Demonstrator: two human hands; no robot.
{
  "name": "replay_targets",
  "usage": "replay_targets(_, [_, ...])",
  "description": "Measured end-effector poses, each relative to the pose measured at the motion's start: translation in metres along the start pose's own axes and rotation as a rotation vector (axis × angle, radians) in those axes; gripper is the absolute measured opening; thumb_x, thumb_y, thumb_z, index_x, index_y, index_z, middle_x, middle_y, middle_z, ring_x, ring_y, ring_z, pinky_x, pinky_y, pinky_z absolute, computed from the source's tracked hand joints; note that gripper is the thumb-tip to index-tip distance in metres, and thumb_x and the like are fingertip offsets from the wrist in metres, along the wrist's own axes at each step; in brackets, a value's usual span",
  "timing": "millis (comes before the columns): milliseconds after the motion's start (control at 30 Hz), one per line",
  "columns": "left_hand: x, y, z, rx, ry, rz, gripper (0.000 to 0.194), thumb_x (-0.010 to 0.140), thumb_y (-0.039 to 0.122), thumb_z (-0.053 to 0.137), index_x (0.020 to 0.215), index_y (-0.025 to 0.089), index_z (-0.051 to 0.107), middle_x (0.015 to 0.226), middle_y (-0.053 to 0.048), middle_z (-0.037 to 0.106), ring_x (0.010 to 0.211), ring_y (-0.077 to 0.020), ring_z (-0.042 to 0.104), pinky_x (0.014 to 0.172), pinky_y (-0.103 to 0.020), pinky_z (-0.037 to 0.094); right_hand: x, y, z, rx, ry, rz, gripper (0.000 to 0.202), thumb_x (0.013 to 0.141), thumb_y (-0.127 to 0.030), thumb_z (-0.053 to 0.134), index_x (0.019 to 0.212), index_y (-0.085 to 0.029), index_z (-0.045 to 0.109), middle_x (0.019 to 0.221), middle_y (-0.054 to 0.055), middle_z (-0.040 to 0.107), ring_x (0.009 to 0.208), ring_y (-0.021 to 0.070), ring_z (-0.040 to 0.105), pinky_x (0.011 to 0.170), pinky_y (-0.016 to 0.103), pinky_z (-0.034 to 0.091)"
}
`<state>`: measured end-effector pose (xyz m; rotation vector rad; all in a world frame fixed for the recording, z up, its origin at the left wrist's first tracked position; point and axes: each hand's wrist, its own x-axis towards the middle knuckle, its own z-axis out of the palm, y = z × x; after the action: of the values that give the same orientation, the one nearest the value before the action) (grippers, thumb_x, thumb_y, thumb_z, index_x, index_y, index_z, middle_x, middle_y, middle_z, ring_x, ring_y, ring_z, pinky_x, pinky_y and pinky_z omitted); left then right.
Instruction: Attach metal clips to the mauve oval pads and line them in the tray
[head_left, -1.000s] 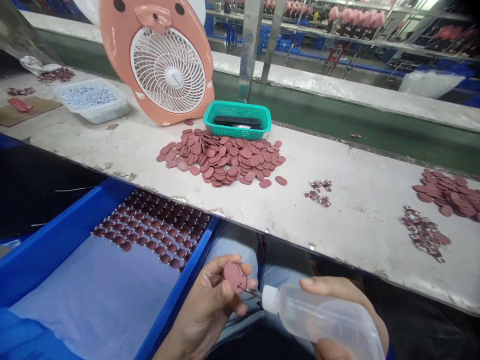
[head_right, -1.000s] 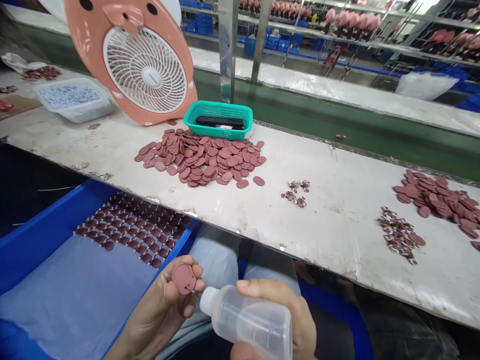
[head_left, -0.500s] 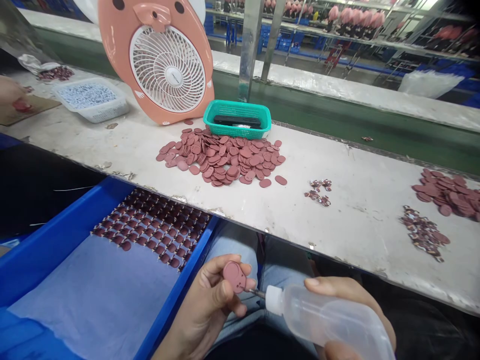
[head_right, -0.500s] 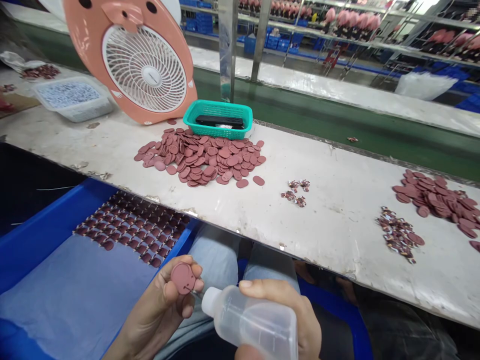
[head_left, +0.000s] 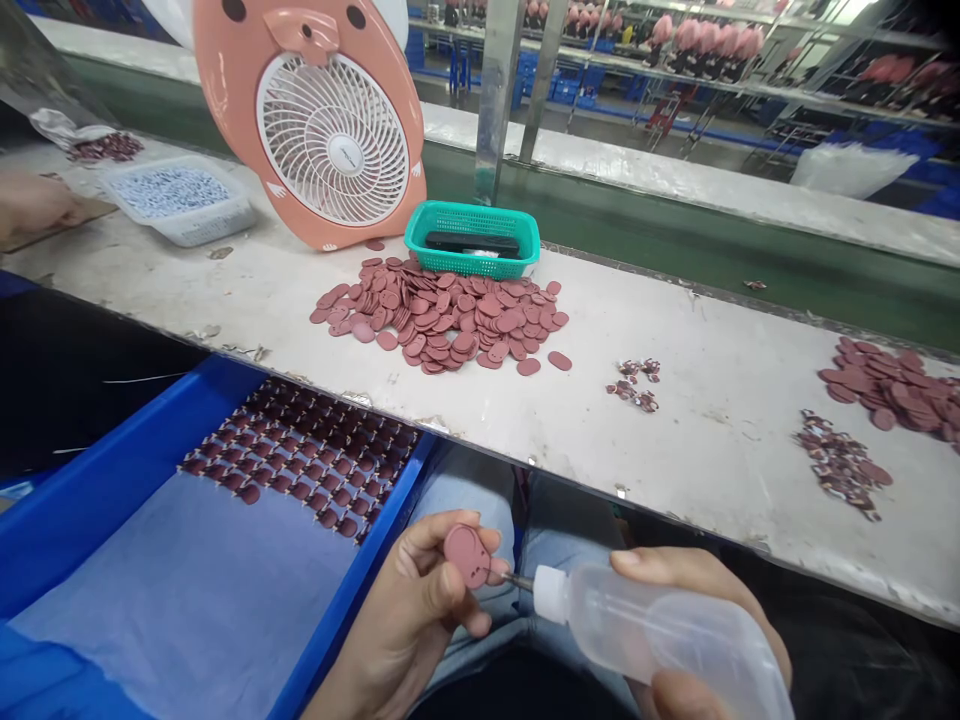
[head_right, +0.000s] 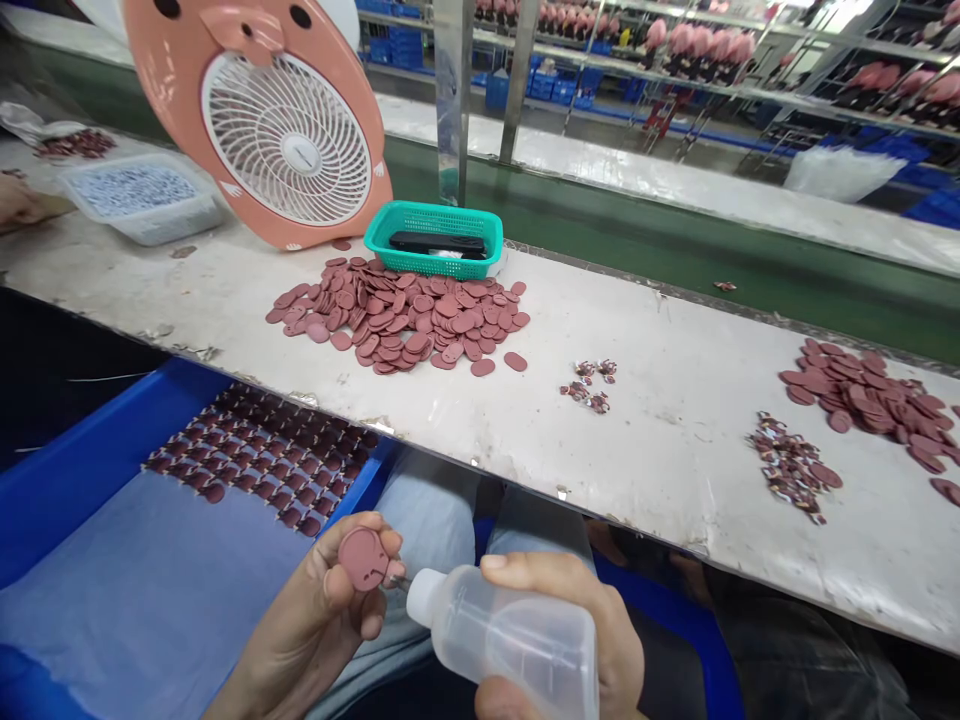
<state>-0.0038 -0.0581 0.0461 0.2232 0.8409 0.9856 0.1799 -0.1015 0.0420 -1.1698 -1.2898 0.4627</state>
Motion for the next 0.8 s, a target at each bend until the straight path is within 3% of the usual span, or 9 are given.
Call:
replay_targets(200, [-0.001, 0.000, -0.002, 0.007, 0.001, 0.002, 0.039, 0.050, 0.032, 0.098, 0.084, 0.021, 0.081, 0.079, -0.002, 0.081, 0.066, -0.0145, 0.074, 0.044, -0.014, 0.053, 0.004, 0.001, 0.005, 0.010, -0.018, -0.033, 0.035, 0.092, -0.050, 0.063, 0.112, -0.021, 0.067, 0.076, 0.004, 0.067, 0.049, 0.0162, 0.058, 0.040, 0.027, 0.044])
replay_targets(367, [-0.001, -0.002, -0.002, 0.010, 0.028, -0.013, 0.041, 0.047, 0.033, 0.099, 0.082, 0.022, 0.081, 0.078, -0.002, 0.080, 0.065, -0.0148, 0.073, 0.044, -0.014, 0.051, 0.006, -0.001, 0.002, 0.067, -0.082, -0.011, 0.033, 0.092, -0.045, 0.065, 0.117, -0.023, 0.066, 0.072, 0.002, 0.067, 0.039, 0.0127, 0.050, 0.037, 0.027, 0.041])
replay_targets(433, [0.000, -0.003, -0.002, 0.024, 0.045, -0.011, 0.042, 0.046, 0.033, 0.099, 0.082, 0.022, 0.081, 0.078, -0.002, 0.080, 0.066, -0.0149, 0.073, 0.043, -0.013, 0.050, 0.006, 0.001, 0.001, 0.068, -0.079, 0.022, 0.032, 0.089, -0.045, 0.068, 0.114, -0.025, 0.069, 0.078, 0.004, 0.070, 0.045, 0.0146, 0.057, 0.041, 0.026, 0.044])
replay_targets(533, [0.002, -0.006, -0.007, 0.029, 0.060, 0.006, 0.041, 0.049, 0.034, 0.098, 0.084, 0.022, 0.081, 0.080, -0.003, 0.079, 0.067, -0.0155, 0.073, 0.043, -0.013, 0.049, 0.007, 0.008, 0.004, 0.166, -0.079, 0.126, 0.032, 0.084, -0.047, 0.071, 0.106, -0.024, 0.070, 0.073, 0.004, 0.068, 0.049, 0.0160, 0.060, 0.042, 0.024, 0.045])
replay_targets(667, [0.010, -0.006, -0.023, 0.035, 0.069, 0.042, 0.039, 0.057, 0.030, 0.096, 0.091, 0.022, 0.079, 0.087, -0.006, 0.080, 0.075, -0.0202, 0.076, 0.045, -0.016, 0.051, 0.019, 0.022, 0.012, 0.620, -0.104, 0.448, 0.046, 0.092, -0.062, 0.047, 0.108, -0.022, 0.062, 0.052, -0.002, 0.056, 0.033, 0.0119, 0.044, 0.031, 0.020, 0.035])
replay_targets(733, [0.015, -0.004, -0.033, 0.044, 0.074, 0.051, 0.038, 0.059, 0.028, 0.095, 0.093, 0.022, 0.077, 0.090, -0.006, 0.080, 0.078, -0.0224, 0.076, 0.046, -0.017, 0.052, 0.033, 0.026, 0.015, 0.714, -0.170, 0.585, 0.039, 0.094, -0.055, 0.045, 0.114, -0.024, 0.057, 0.067, 0.002, 0.066, 0.044, 0.0144, 0.057, 0.040, 0.022, 0.046])
replay_targets(800, [0.019, -0.002, -0.040, 0.040, 0.075, 0.051, 0.039, 0.059, 0.026, 0.095, 0.093, 0.024, 0.077, 0.091, -0.005, 0.081, 0.079, -0.0230, 0.077, 0.046, -0.017, 0.052, 0.050, 0.032, 0.018, 0.554, -0.271, 0.562, 0.036, 0.090, -0.042, 0.051, 0.123, -0.025, 0.052, 0.094, 0.006, 0.073, 0.070, 0.0181, 0.070, 0.064, 0.030, 0.058])
